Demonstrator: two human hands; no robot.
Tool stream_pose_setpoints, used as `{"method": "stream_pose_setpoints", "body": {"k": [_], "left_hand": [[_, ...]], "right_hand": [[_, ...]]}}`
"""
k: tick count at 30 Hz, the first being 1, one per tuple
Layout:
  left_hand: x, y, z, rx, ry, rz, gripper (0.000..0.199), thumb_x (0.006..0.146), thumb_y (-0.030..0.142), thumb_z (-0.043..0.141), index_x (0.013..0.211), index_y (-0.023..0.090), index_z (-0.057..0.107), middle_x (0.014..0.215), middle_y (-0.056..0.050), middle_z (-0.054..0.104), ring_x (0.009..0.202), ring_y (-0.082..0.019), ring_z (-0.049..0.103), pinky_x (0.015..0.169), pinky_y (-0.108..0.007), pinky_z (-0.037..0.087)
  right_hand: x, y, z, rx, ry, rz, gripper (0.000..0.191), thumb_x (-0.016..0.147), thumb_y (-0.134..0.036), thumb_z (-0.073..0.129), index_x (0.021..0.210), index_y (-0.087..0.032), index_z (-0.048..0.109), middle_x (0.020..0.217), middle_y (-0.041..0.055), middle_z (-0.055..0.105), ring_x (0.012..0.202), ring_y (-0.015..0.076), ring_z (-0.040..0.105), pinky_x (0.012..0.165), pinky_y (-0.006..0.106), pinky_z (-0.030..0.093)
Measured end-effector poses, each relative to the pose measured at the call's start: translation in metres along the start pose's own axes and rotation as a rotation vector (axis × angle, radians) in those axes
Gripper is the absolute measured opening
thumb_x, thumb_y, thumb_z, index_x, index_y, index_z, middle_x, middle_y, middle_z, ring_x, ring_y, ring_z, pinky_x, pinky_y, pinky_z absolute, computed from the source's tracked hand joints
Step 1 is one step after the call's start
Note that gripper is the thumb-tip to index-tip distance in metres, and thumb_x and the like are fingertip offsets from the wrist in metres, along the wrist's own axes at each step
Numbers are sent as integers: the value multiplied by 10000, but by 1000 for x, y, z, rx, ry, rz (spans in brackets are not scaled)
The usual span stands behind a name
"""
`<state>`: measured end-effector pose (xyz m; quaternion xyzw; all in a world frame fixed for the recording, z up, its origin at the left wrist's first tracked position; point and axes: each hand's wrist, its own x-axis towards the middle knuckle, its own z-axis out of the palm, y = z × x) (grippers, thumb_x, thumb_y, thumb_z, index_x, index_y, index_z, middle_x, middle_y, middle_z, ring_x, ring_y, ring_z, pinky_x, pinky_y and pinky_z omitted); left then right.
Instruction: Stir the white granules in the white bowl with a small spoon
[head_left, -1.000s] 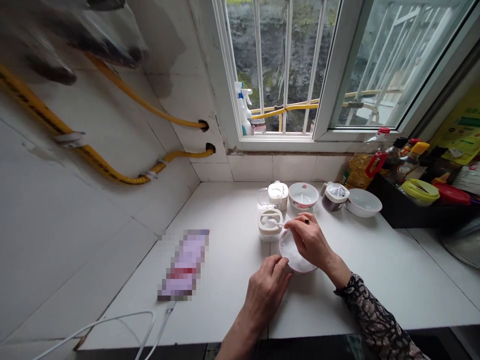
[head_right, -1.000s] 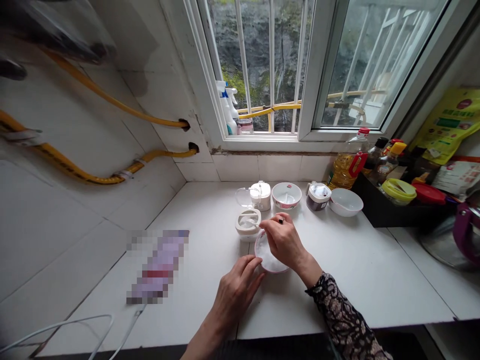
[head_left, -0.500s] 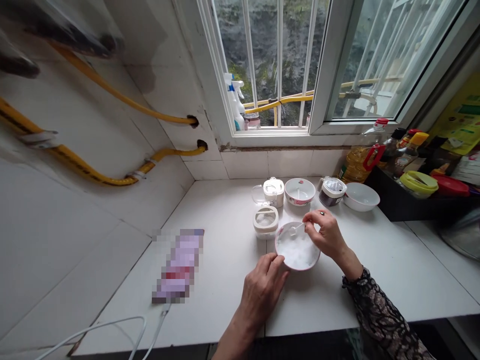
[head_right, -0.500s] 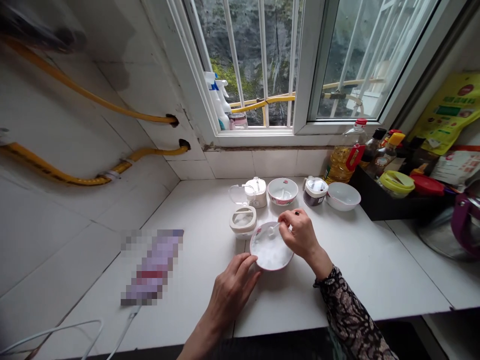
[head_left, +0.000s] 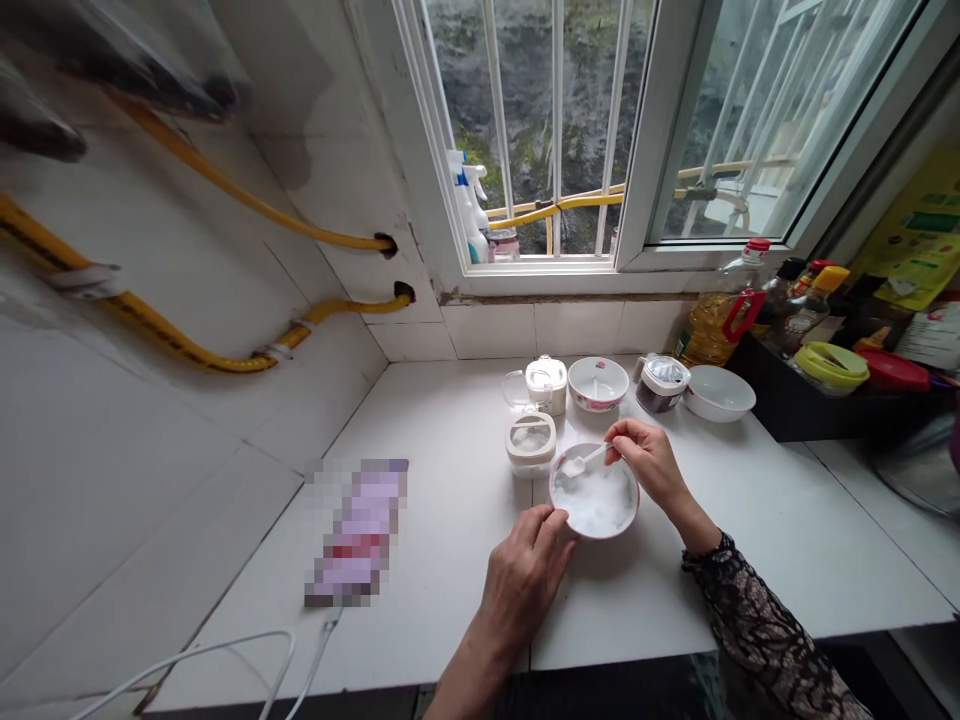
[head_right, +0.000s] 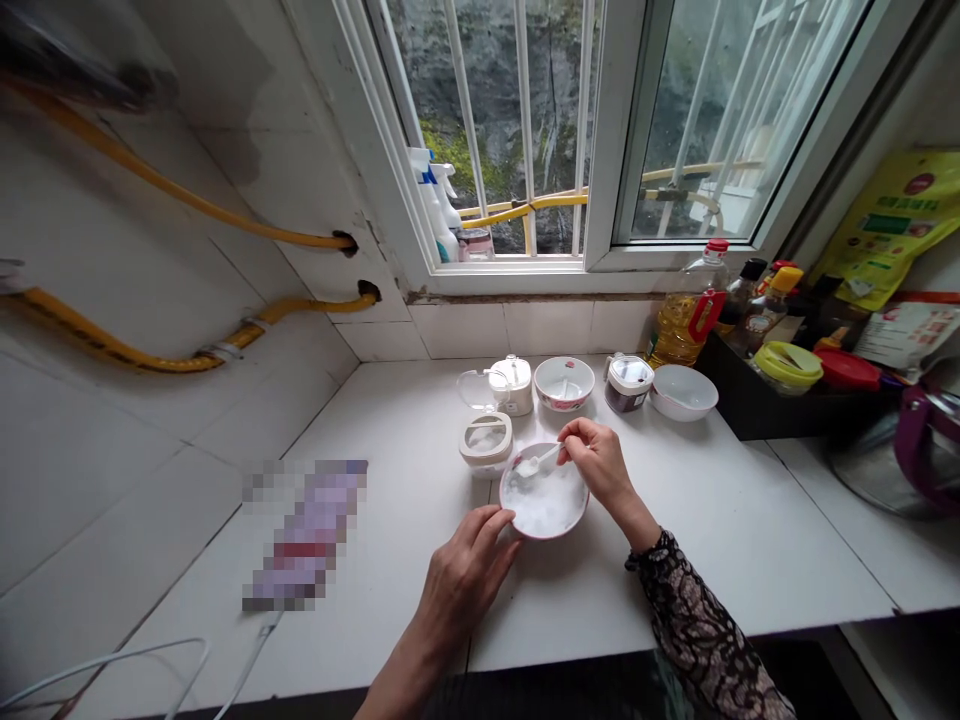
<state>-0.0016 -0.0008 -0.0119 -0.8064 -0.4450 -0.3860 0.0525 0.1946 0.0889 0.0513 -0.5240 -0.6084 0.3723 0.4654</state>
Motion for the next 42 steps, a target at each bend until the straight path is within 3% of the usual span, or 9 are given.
{"method": "stream_pose_setpoints", "body": {"k": [6,10,15,18,23,34,38,42], "left_hand": [[0,0,-1,-10,-10,-5,198,950,187,473,1144,183,513,982,-75,638,858,-180,660,658,-245,566],[1,0,0,-8,-5,2,190,964,199,454,1144,179,512,980,-79,637,865,-186,660,649,-246,562],[0,0,0,-8,3,0,193,960,186,461,1144,174,517,978,-79,636,860,-190,660,657,-254,563],[0,-1,0,-10,-5,-7,197,951,186,480,1144,182,519,983,-75,637,861,-182,661,659,-246,563],[0,0,-1,-6,-9,-2,181,966,194,459,1139,189,512,980,-73,640,870,-181,662,655,-242,558],[3,0,1,-5,44,25,175,968,174,418,1115,187,512,934,-66,635,819,-177,655,621,-237,551],[4,1,1,-7,59,30,169,978,176,399,1101,180,514,925,-66,635,809,-179,653,609,-238,551],[4,1,2,-13,67,23,175,970,163,406,1100,185,520,923,-66,633,815,-172,656,616,-229,549]], "right_hand": [[-1,1,-1,-306,67,-244,168,709,-182,475,611,-249,593,533,-2,650,720,222,599,887,381,411],[-2,2,0,-332,60,-275,178,727,-182,471,627,-254,600,573,6,665,803,240,608,877,380,415],[-5,1,9,-319,-56,-330,174,718,-157,472,625,-248,588,552,-22,657,657,200,587,937,412,396],[-6,-1,9,-239,-49,-255,172,717,-164,476,609,-239,587,533,-12,655,681,205,601,893,396,425],[-1,-3,1,107,-22,41,118,686,-245,513,653,-205,618,482,-14,615,512,166,557,613,304,460],[8,1,2,402,1,164,128,629,-295,611,675,-178,636,505,9,637,541,174,581,666,333,476],[5,-3,13,372,46,53,187,724,-361,628,800,-191,615,621,19,676,653,202,643,729,348,493],[-2,-9,26,66,70,-282,127,894,-328,530,911,-218,591,782,52,720,781,224,669,804,380,483]]}}
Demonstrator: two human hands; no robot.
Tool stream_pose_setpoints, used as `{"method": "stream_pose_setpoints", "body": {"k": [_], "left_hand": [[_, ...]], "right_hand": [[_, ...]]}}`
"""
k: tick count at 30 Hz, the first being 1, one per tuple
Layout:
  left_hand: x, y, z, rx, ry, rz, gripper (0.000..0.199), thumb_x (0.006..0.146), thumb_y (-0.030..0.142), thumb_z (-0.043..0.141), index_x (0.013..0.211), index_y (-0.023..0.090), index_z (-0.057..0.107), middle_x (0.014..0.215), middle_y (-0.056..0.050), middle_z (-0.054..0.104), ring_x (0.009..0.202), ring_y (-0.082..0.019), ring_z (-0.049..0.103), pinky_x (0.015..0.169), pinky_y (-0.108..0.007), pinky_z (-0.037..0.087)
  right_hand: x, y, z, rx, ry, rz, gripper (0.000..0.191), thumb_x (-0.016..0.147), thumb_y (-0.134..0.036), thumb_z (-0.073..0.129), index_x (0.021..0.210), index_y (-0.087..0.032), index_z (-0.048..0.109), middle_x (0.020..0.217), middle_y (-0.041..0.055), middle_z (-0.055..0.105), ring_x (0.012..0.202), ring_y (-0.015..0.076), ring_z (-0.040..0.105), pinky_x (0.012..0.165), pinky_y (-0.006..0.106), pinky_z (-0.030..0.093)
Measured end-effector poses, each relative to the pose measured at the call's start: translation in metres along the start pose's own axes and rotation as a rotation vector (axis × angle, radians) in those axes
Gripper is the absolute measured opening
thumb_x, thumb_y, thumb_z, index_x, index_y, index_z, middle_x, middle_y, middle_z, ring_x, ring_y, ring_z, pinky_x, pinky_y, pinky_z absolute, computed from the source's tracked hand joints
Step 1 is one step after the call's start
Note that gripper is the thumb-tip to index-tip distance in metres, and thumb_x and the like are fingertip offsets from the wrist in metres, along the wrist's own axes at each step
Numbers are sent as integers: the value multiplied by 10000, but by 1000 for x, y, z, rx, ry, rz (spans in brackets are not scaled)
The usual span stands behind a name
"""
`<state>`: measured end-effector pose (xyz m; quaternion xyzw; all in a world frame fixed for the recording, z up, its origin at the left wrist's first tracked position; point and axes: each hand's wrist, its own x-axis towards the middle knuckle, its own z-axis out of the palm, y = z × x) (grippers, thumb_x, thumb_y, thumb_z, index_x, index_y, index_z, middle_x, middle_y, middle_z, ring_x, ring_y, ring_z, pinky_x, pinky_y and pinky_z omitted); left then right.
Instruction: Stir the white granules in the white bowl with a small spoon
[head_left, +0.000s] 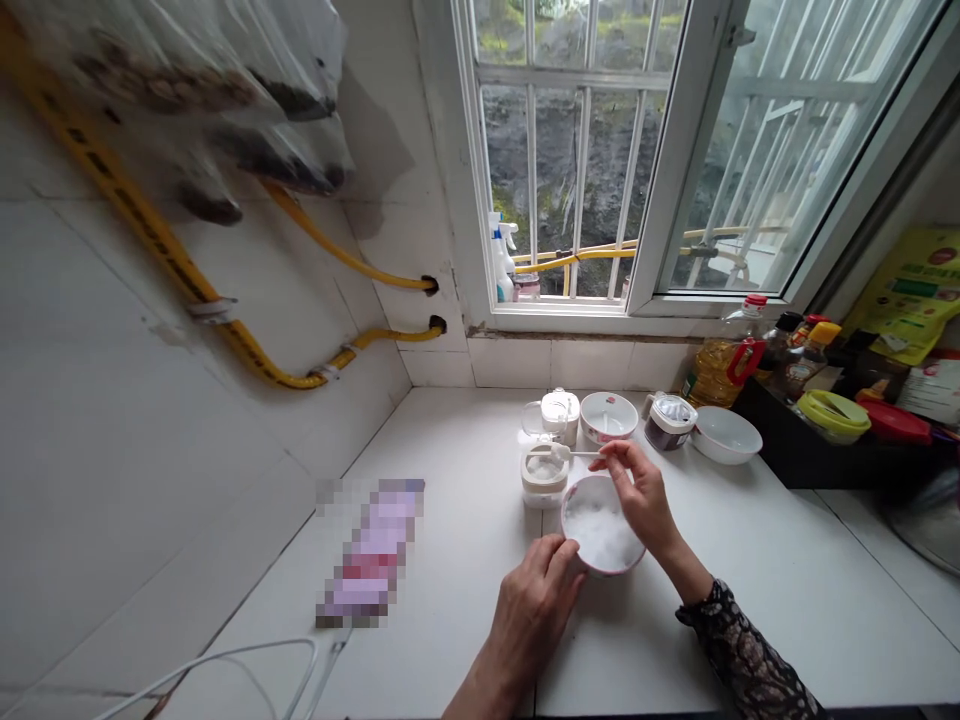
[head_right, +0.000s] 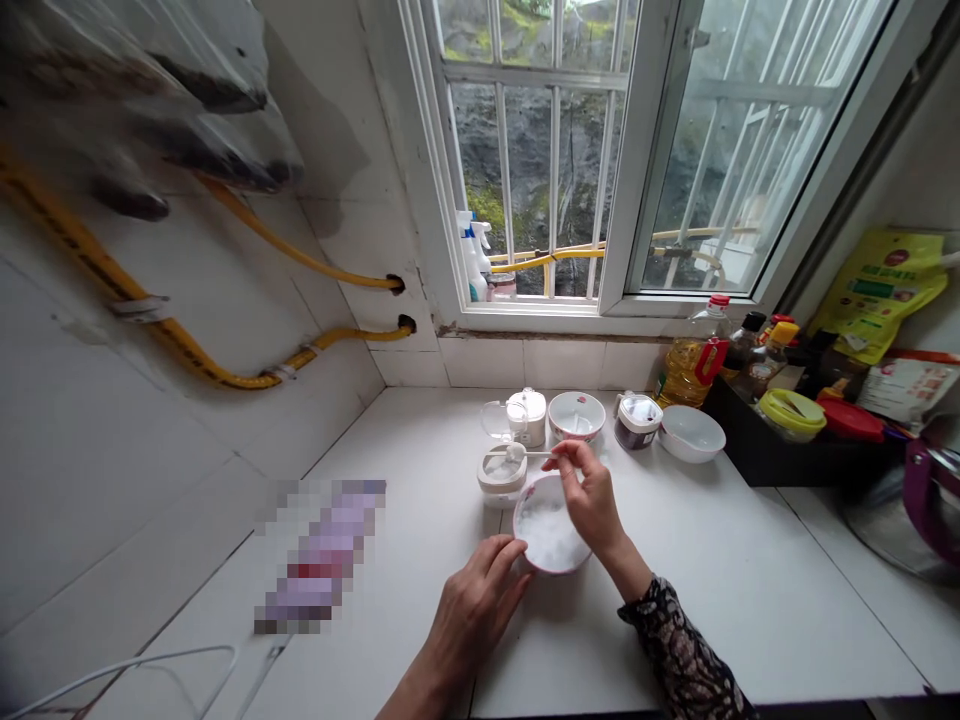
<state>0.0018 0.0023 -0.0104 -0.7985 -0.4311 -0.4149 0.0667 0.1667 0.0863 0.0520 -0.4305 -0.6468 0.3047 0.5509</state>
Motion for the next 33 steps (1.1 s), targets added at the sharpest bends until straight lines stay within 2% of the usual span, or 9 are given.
{"method": "stream_pose_setpoints", "body": {"k": [4,7,10,12,15,20,23,28,33], "left_hand": [[0,-1,1,4,4,9,192,981,171,375,1107,182,520,924,-71,638,808,-171,658,597,-229,547],[-1,-2,2,12,9,8,201,993,193,355,1107,185,520,919,-68,640,800,-172,661,590,-231,549],[-3,-3,3,-2,3,9,207,1001,207,344,1109,186,519,917,-65,640,800,-174,665,609,-236,557],[-4,-3,4,-10,12,6,207,998,203,345,1110,188,518,920,-65,640,798,-171,670,591,-227,552],[-3,-4,5,-14,16,21,203,992,201,354,1111,189,518,911,-64,638,794,-175,673,600,-236,556],[-2,-5,5,-16,20,32,208,1004,221,339,1115,192,511,902,-64,640,789,-179,673,614,-246,563],[-2,-4,4,-19,16,28,201,1004,221,345,1118,195,508,908,-65,640,792,-180,672,617,-249,567],[-2,-5,5,-22,12,26,190,991,203,363,1113,198,508,911,-61,639,793,-180,670,613,-249,571],[-3,-4,6,-22,9,12,189,982,186,366,1107,201,508,921,-58,638,805,-181,672,608,-246,565]], "right_hand": [[-3,-5,4,-379,-179,-466,189,917,-133,457,903,-225,621,767,35,715,737,200,634,937,439,409],[-3,-5,-4,-386,-94,-543,193,909,-93,464,937,-220,607,778,22,718,736,189,625,911,411,424],[-2,-2,-19,-340,21,-429,138,875,-123,505,849,-222,597,707,22,698,777,213,613,763,343,468],[-2,2,-29,-330,14,-330,149,824,-120,498,770,-227,587,613,13,650,751,223,601,670,313,465],[-3,9,-31,-378,-48,-246,161,753,-121,479,681,-226,577,613,22,644,730,221,590,657,311,453],[-8,11,-17,-409,-214,-146,164,703,-144,451,613,-223,564,578,13,631,730,215,576,737,332,440],[-8,9,-15,-298,-200,-9,152,687,-171,448,589,-221,553,528,4,620,682,196,575,725,315,434],[-1,10,-21,41,-154,268,121,663,-257,481,640,-203,586,451,-28,572,459,142,512,539,268,399],[4,12,-24,171,-73,335,118,632,-281,521,622,-196,603,439,-29,570,453,137,509,549,271,422]]}}
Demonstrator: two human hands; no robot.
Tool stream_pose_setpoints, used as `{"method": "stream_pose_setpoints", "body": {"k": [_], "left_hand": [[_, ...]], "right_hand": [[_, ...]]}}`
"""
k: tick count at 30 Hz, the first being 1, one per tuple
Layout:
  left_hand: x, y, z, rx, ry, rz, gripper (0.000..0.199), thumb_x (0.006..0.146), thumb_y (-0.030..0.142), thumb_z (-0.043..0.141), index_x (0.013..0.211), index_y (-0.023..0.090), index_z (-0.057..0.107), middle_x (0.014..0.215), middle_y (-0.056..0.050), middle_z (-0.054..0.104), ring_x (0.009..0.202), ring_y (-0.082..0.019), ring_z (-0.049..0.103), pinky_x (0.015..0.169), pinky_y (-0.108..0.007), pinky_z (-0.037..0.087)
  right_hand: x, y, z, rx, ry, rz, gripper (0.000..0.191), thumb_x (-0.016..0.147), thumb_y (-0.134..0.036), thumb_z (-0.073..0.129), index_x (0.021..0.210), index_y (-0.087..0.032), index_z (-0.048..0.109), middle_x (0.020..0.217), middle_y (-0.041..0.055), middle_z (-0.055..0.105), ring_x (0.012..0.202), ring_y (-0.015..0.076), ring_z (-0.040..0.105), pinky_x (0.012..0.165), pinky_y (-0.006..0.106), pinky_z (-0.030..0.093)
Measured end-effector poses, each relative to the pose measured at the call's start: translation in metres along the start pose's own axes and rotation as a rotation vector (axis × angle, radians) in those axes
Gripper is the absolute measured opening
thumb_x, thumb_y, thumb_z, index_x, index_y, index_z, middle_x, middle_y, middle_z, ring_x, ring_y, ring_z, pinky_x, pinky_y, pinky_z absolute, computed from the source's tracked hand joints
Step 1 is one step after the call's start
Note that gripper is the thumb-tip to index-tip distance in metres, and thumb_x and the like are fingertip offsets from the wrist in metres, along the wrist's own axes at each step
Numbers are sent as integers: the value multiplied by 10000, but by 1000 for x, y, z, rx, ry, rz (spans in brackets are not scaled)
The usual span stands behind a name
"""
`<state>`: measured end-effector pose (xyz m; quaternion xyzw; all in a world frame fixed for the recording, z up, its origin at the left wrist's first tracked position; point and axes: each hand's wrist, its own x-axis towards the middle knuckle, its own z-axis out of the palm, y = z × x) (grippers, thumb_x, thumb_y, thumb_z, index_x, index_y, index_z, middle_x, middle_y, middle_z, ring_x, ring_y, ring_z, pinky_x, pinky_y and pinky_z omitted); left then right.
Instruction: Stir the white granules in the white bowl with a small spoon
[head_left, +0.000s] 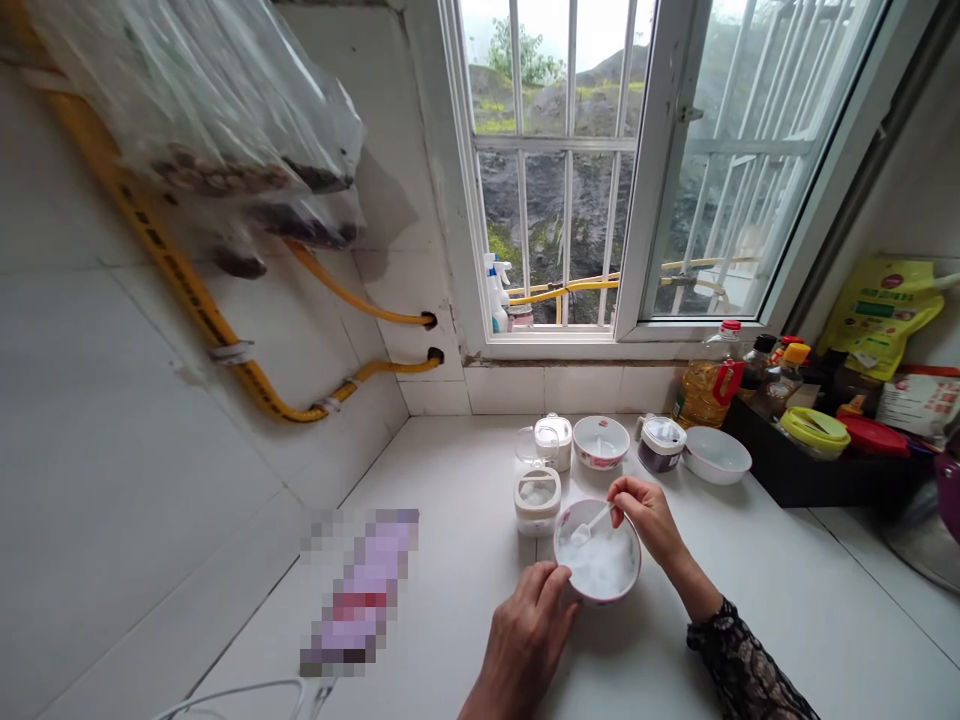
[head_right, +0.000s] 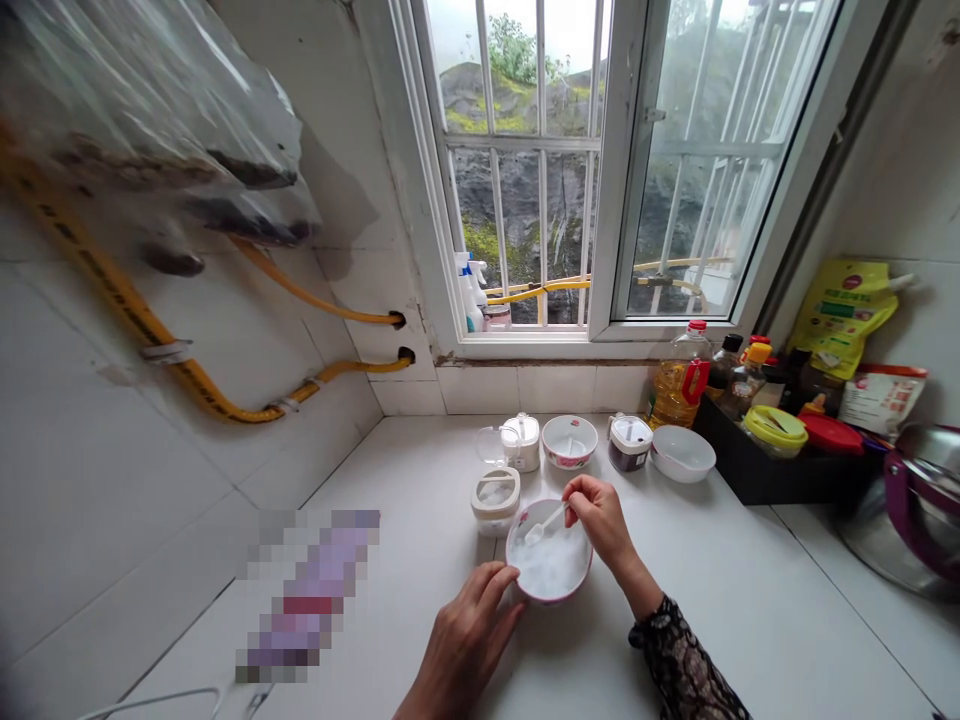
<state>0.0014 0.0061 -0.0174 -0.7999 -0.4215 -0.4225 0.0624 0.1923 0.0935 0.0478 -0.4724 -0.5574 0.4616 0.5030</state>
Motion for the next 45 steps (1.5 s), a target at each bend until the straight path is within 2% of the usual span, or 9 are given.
{"method": "stream_pose_setpoints", "body": {"k": [11,22,25,27,29,32,35,41,45], "left_hand": [[1,1,-5,-2,-36,-14,195,946,161,461,1133,193,508,973,-65,631,852,-179,656,629,-234,557],[0,0,-3,15,-21,-1,188,968,177,407,1122,194,513,942,-65,633,827,-175,659,613,-236,560],[0,0,-2,8,-6,9,190,969,174,396,1119,186,513,938,-71,637,824,-178,664,616,-241,567],[0,0,-2,11,3,9,194,974,172,384,1117,189,514,932,-68,639,821,-173,669,619,-232,566],[-1,0,-1,8,13,17,200,980,174,367,1113,192,516,920,-62,642,809,-171,674,622,-232,570],[-1,-2,1,7,18,26,205,991,191,350,1109,195,518,916,-61,646,798,-171,678,625,-235,574],[-3,-5,3,19,38,31,207,997,209,345,1106,200,520,919,-66,648,798,-173,682,623,-235,570],[-10,-15,12,-3,17,53,197,992,225,372,1121,206,518,913,-66,650,808,-167,687,640,-217,572],[-15,-18,18,-11,36,19,207,988,231,367,1120,214,525,912,-64,653,789,-170,690,621,-222,579]], "right_hand": [[4,-2,-7,96,74,89,107,576,-265,552,590,-187,625,421,-25,555,473,135,495,593,284,419],[8,0,2,179,107,76,130,613,-301,597,667,-184,614,494,-4,608,535,162,552,645,319,463],[6,-3,12,134,141,-50,162,710,-342,597,772,-192,603,594,13,656,616,185,610,703,336,488],[4,-4,19,26,141,-202,169,814,-360,555,850,-200,592,689,34,690,683,198,639,735,347,494],[1,-4,25,-173,102,-407,125,888,-299,509,889,-207,594,754,48,704,735,204,645,774,363,486],[-5,-5,29,-521,-74,-798,182,898,-149,466,888,-220,633,762,36,705,733,196,628,918,430,433],[-9,-10,25,-597,-29,-934,232,884,-82,449,925,-223,629,776,29,709,723,187,621,947,435,416],[-12,-10,2,-509,175,-769,173,813,-136,479,707,-229,579,588,8,617,712,212,583,764,356,461],[-11,2,1,-585,92,-539,163,725,-143,481,621,-220,579,603,28,626,725,217,562,683,319,439]]}}
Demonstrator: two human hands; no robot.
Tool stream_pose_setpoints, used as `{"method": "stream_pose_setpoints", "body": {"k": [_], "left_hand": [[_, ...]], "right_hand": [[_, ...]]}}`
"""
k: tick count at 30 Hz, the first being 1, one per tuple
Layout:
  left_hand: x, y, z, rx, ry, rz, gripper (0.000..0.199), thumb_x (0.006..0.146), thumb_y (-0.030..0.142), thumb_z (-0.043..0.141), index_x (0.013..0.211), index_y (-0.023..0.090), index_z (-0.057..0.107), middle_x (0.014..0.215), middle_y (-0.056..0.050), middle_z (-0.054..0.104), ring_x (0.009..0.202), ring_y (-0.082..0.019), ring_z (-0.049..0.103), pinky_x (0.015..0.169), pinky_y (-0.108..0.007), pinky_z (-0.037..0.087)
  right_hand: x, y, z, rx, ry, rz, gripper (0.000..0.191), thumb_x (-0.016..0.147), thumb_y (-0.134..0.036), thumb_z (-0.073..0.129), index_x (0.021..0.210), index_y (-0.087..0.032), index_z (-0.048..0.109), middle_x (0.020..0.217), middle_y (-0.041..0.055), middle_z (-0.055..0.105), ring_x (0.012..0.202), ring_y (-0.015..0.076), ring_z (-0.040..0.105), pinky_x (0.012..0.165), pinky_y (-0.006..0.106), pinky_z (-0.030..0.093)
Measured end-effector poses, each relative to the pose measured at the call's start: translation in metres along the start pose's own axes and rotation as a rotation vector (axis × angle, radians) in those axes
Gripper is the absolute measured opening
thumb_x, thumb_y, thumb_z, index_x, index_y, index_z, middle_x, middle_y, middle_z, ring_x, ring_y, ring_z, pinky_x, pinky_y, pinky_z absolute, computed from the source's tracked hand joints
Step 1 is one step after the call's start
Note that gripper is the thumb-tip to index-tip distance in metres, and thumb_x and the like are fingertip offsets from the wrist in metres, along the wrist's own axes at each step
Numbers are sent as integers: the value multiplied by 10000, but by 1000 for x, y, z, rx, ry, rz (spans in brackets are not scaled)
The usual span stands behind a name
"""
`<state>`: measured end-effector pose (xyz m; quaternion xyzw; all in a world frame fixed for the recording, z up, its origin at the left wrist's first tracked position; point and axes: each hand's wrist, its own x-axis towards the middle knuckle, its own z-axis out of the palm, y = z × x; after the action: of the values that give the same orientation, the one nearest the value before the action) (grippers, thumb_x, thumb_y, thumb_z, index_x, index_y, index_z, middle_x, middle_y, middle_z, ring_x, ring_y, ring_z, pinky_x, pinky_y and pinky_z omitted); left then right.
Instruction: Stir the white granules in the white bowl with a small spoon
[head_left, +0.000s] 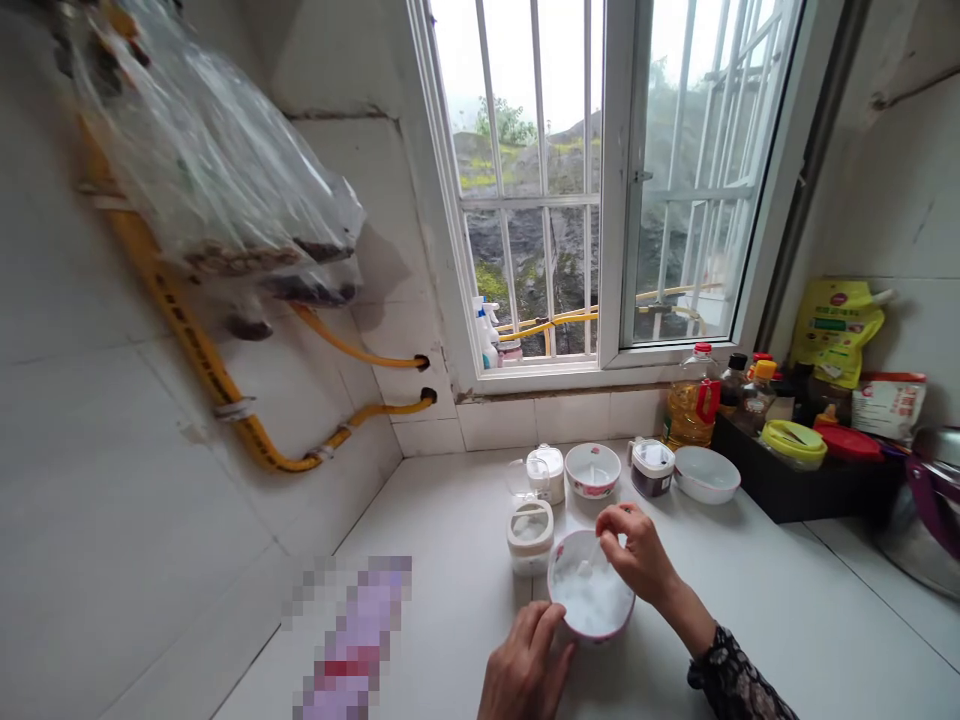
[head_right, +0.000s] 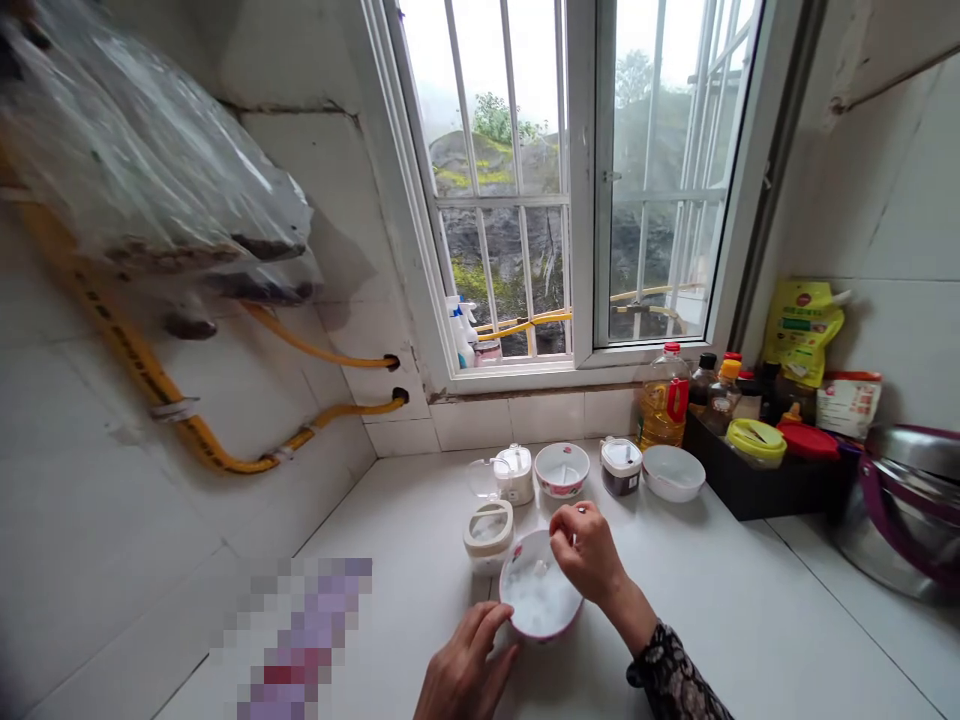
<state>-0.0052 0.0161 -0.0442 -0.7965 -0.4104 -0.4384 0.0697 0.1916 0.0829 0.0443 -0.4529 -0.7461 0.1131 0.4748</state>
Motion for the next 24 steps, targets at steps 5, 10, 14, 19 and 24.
{"method": "stream_pose_setpoints", "body": {"k": [5,10,14,19,24], "left_hand": [[2,1,-4,-29,-35,0,200,979,218,394,1140,216,512,925,-66,655,804,-169,689,644,-231,589],[12,7,-13,-22,-36,25,188,977,196,387,1125,213,501,907,-54,652,770,-155,691,605,-209,579],[16,13,-17,-21,-44,5,190,973,181,376,1114,208,500,915,-54,645,776,-160,687,606,-224,578],[16,15,-19,-4,-62,-11,191,941,156,428,1109,205,505,925,-49,643,764,-156,673,603,-224,565],[15,15,-20,-13,-109,-38,235,917,158,483,1148,203,498,981,-52,645,765,-145,669,626,-222,563]], "right_hand": [[-2,-2,12,82,-156,141,167,675,-141,459,582,-219,573,493,-8,594,640,186,550,756,328,437],[4,3,8,435,-126,417,117,648,-221,461,611,-208,571,442,-33,566,451,141,510,532,259,399],[10,7,3,622,-85,544,116,608,-263,492,595,-195,585,411,-34,561,426,131,494,527,259,402],[14,8,-3,685,-41,605,126,572,-259,502,578,-191,608,411,-32,567,436,128,492,566,279,424],[15,11,-5,703,-12,613,115,575,-261,526,585,-189,615,425,-32,566,454,130,498,583,287,429]]}}
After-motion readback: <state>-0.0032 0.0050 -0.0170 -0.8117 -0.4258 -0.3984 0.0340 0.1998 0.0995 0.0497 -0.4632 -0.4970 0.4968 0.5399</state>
